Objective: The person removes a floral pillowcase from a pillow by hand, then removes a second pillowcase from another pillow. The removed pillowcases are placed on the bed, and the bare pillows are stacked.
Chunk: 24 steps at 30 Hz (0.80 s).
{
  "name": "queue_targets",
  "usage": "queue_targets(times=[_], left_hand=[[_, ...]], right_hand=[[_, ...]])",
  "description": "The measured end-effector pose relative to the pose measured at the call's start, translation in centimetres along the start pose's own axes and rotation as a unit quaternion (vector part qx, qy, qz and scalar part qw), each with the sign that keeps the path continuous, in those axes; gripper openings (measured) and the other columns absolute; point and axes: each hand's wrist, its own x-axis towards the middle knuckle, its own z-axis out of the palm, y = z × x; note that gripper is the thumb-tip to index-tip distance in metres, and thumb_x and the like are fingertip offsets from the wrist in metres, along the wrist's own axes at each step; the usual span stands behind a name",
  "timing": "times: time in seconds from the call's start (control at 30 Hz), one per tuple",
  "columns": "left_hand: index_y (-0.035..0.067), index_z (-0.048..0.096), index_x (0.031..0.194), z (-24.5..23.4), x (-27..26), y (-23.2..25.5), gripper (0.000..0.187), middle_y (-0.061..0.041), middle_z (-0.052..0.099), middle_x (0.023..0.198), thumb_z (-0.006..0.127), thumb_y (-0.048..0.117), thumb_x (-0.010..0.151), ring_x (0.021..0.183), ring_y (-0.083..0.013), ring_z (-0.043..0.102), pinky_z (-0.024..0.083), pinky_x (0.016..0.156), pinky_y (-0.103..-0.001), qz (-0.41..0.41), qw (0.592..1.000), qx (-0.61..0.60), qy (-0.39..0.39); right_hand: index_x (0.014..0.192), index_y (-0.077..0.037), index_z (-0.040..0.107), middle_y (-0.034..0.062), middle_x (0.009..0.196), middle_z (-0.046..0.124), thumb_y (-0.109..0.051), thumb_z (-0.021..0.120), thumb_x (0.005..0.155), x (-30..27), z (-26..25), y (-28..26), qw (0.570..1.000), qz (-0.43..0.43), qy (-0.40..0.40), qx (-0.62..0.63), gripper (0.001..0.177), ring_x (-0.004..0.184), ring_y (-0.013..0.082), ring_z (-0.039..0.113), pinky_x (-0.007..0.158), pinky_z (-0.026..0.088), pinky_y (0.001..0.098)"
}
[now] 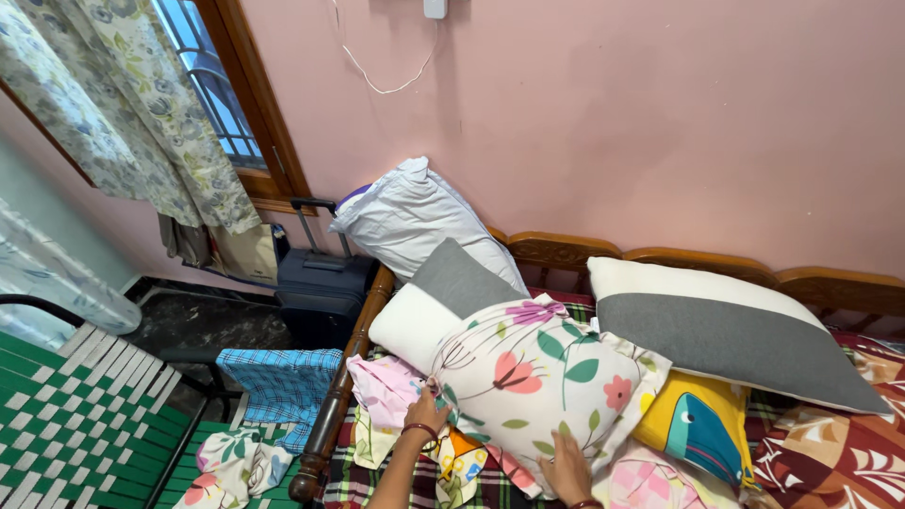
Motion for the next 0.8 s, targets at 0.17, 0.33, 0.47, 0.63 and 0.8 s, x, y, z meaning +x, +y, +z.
queue_targets(times=[0.17,0.33,0.47,0.63,0.8], left_hand=[[-0.001,0.042,0.133,-0.4,-1.0,-1.8,0.074,-0.031,0.07,0.109,0.074,0.045,0.086,0.109,-0.0472,0.066,0.053,0.096,-0.049,-0.025,0.999,0.001,-0.029],[-0.001,0.042,0.131,-1.9,-1.8,-4.0,0.072,-0.031,0.07,0.108,0.071,0.049,0.087,0.108,-0.0455,0.067,0.053,0.095,-0.048,-0.058,0.997,0.013,-0.053],[-0.001,0.047,0.127,-3.1,-2.9,-6.1,0.067,-0.031,0.07,0.108,0.069,0.051,0.09,0.107,-0.0457,0.068,0.053,0.094,-0.05,-0.088,0.993,0.029,-0.068],[0.001,0.042,0.13,-5.3,-4.8,-9.9,0.073,-0.029,0.069,0.113,0.07,0.054,0.089,0.111,-0.0431,0.067,0.053,0.095,-0.049,-0.108,0.991,0.048,-0.069],[0.002,0.047,0.129,-7.4,-6.3,-13.9,0.069,-0.026,0.071,0.112,0.069,0.053,0.089,0.11,-0.0414,0.069,0.053,0.096,-0.048,-0.156,0.986,0.054,-0.033]], right_hand=[[0.156,-0.023,0.024,0.0141,0.166,0.012,-0.046,0.084,0.076,-1.9,2.7,-2.1,0.99,0.077,-0.107,-0.039,0.102,0.154,0.0336,0.014,0.117,0.026,0.0633],[0.161,-0.027,0.01,0.011,0.171,-0.004,-0.053,0.086,0.074,-1.2,3.9,-4.9,0.987,-0.002,-0.053,-0.154,0.119,0.16,0.0328,-0.002,0.118,0.022,0.0692],[0.16,-0.026,0.005,0.0135,0.17,-0.004,-0.055,0.086,0.075,2.8,3.7,-7.2,0.971,-0.09,-0.042,-0.217,0.121,0.157,0.0346,-0.002,0.116,0.016,0.0751],[0.162,-0.021,0.0,0.0227,0.169,-0.005,-0.052,0.082,0.081,6.3,3.7,-9.4,0.952,-0.086,-0.05,-0.288,0.12,0.156,0.0419,-0.003,0.112,0.018,0.0786],[0.147,-0.017,0.026,0.0244,0.16,0.018,-0.038,0.067,0.089,7.6,3.6,-9.8,0.934,-0.1,0.003,-0.343,0.074,0.149,0.0454,0.017,0.104,0.03,0.0709]])
